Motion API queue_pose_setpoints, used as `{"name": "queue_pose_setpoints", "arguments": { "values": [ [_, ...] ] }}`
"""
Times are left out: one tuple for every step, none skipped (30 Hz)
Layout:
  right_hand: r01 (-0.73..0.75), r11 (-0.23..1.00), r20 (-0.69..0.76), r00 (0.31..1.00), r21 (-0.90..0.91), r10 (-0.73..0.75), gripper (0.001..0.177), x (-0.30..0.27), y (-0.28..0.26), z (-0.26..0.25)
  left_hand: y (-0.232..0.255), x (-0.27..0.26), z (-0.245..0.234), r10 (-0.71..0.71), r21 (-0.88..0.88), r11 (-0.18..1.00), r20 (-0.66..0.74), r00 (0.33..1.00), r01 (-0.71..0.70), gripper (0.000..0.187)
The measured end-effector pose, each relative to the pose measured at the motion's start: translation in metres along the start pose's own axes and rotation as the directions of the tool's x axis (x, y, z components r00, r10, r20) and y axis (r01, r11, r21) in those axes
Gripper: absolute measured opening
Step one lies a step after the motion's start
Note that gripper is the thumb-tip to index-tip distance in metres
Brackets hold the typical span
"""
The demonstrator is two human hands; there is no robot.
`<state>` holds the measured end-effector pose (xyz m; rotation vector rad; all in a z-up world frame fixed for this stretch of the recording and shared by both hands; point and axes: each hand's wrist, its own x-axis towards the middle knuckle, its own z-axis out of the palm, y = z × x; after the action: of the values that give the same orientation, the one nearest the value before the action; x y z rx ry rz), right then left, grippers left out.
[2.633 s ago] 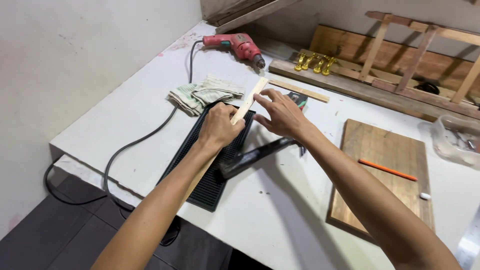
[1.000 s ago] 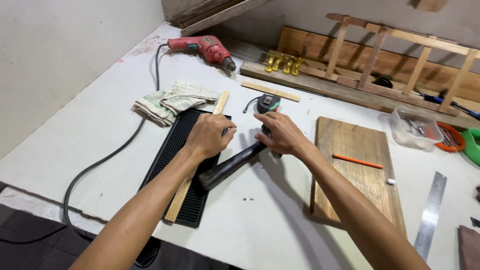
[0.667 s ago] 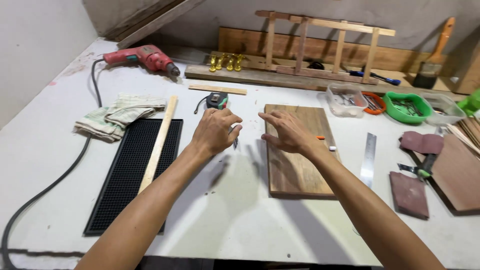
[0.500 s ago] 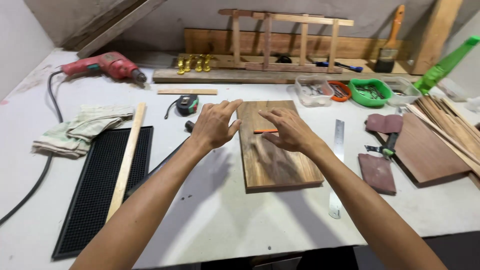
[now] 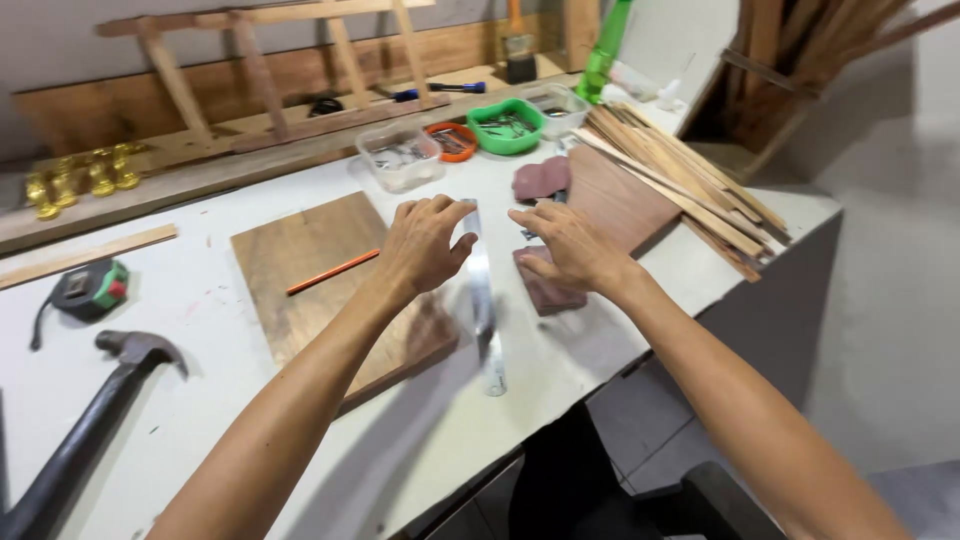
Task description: Measuring and marking wood pieces for a project using a tape measure and ruler.
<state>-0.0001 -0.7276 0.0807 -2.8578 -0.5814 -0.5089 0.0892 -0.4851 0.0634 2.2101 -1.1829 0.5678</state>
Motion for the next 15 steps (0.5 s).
{"name": "queue_pose_setpoints", "arguments": {
  "values": [
    [-0.033,0.999,-0.005,0.999,-0.017,0.033,0.065,-0.014,0.010,-0.009,0.010,0.009,0.013,0.029,-0.023,0.999,0.006,1.000,-0.029,0.039],
    [-0.080,0.997,0.019,0.997,-0.005,0.080,0.065,-0.026,0.019,-0.019,0.020,0.018,0.026,0.057,-0.029,0.998,0.005,0.998,-0.057,0.040],
    [-0.127,0.992,0.043,0.991,0.006,0.127,0.066,-0.038,0.029,-0.028,0.029,0.027,0.037,0.084,-0.036,0.996,0.004,0.996,-0.084,0.041],
    [-0.149,0.989,0.038,0.988,-0.002,0.149,0.066,-0.049,0.037,-0.033,0.038,0.034,0.047,0.103,-0.051,0.993,0.009,0.995,-0.103,0.041],
    [-0.171,0.984,0.038,0.984,-0.054,0.173,0.064,-0.060,0.045,-0.038,0.046,0.041,0.056,0.106,-0.075,0.992,0.031,0.994,-0.104,0.039],
    [-0.192,0.976,0.040,0.980,-0.101,0.197,0.063,-0.073,0.051,-0.043,0.056,0.046,0.064,0.107,-0.098,0.990,0.057,0.993,-0.102,0.037],
    [-0.214,0.971,0.037,0.975,-0.105,0.219,0.063,-0.085,0.058,-0.047,0.063,0.051,0.073,0.124,-0.111,0.987,0.066,0.990,-0.117,0.037],
    [-0.230,0.967,0.050,0.970,-0.107,0.236,0.064,-0.097,0.065,-0.050,0.069,0.055,0.083,0.161,-0.122,0.981,0.051,0.986,-0.153,0.037],
    [-0.246,0.963,0.062,0.965,-0.108,0.253,0.066,-0.108,0.071,-0.053,0.074,0.059,0.092,0.196,-0.132,0.973,0.036,0.980,-0.190,0.037],
    [-0.262,0.959,0.060,0.961,-0.111,0.269,0.066,-0.119,0.077,-0.056,0.081,0.063,0.099,0.208,-0.144,0.969,0.041,0.977,-0.200,0.037],
    [-0.285,0.949,0.061,0.954,-0.132,0.295,0.066,-0.129,0.082,-0.059,0.088,0.067,0.105,0.228,-0.140,0.966,0.052,0.972,-0.219,0.036],
    [-0.304,0.940,0.062,0.947,-0.154,0.317,0.066,-0.139,0.086,-0.061,0.094,0.070,0.111,0.246,-0.135,0.962,0.062,0.967,-0.236,0.036],
    [-0.317,0.935,0.061,0.942,-0.157,0.329,0.066,-0.147,0.090,-0.065,0.101,0.074,0.117,0.255,-0.145,0.959,0.065,0.965,-0.244,0.036],
    [-0.383,0.908,0.104,0.909,-0.169,0.403,0.065,-0.153,0.095,-0.069,0.106,0.078,0.123,0.275,-0.131,0.956,0.092,0.957,-0.262,0.035],
    [-0.447,0.875,0.146,0.868,-0.184,0.474,0.065,-0.159,0.100,-0.073,0.111,0.082,0.128,0.295,-0.118,0.952,0.120,0.948,-0.281,0.035]
  ]
}}
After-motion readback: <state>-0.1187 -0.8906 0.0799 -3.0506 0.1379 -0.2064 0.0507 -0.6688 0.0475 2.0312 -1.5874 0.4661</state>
